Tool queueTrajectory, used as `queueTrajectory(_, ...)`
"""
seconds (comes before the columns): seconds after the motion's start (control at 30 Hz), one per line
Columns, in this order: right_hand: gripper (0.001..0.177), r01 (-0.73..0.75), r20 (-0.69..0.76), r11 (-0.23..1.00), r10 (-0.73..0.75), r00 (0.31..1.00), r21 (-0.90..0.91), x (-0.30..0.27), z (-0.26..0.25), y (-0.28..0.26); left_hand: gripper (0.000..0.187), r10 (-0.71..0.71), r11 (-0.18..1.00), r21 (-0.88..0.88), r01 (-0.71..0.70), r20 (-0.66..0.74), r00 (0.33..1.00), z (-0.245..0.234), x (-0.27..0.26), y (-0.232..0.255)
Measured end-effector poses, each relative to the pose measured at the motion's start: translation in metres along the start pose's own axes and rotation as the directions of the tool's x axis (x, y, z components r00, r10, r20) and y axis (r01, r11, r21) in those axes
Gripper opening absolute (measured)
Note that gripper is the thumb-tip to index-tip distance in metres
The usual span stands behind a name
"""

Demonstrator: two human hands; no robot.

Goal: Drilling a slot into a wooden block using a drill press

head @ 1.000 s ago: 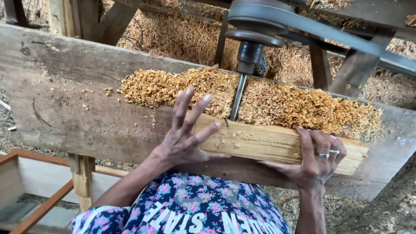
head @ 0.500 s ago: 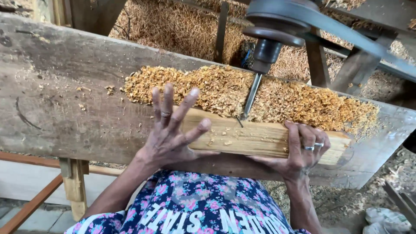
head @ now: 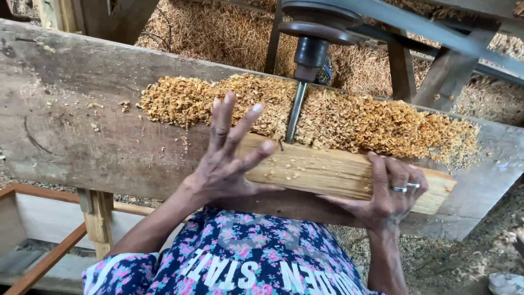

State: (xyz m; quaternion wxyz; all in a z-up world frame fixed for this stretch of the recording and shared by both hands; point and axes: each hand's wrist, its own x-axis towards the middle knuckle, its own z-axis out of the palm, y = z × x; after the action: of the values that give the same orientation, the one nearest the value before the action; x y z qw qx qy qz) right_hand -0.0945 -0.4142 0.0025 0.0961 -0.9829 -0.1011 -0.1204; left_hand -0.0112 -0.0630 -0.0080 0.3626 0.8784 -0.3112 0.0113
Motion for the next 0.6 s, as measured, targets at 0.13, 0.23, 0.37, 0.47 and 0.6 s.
queueTrajectory(0.13, 0.096, 0.026, -0.012, 1.000, -0.026, 1.000, -0.013, 0.007, 0.002, 0.001, 0.114, -0.009, 1.000, -0.023, 0.009, -0.027, 1.000, 0.000, -0.006, 0.003)
queueTrajectory(0.23, 0.109, 0.052, -0.050, 0.998, -0.054, 0.997, -0.034, 0.014, 0.005, -0.010, 0.114, -0.007, 1.000, -0.022, 0.006, -0.026, 1.000, -0.008, -0.013, -0.002)
queueTrajectory(0.37, 0.106, 0.064, -0.054, 0.998, -0.065, 0.996, -0.021, 0.033, 0.007, -0.037, 0.102, 0.002, 1.000, -0.025, -0.003, -0.042, 0.999, -0.027, -0.022, -0.016)
queueTrajectory(0.47, 0.107, 0.044, -0.043, 0.999, -0.044, 0.998, -0.016, 0.038, 0.015, -0.053, 0.108, -0.011, 1.000, 0.013, 0.011, -0.037, 0.999, -0.042, -0.027, -0.030)
queueTrajectory(0.6, 0.100, 0.017, -0.008, 1.000, -0.016, 1.000, 0.025, 0.053, 0.005, -0.076, 0.116, -0.045, 0.999, 0.012, 0.045, 0.001, 0.999, -0.060, -0.031, -0.031)
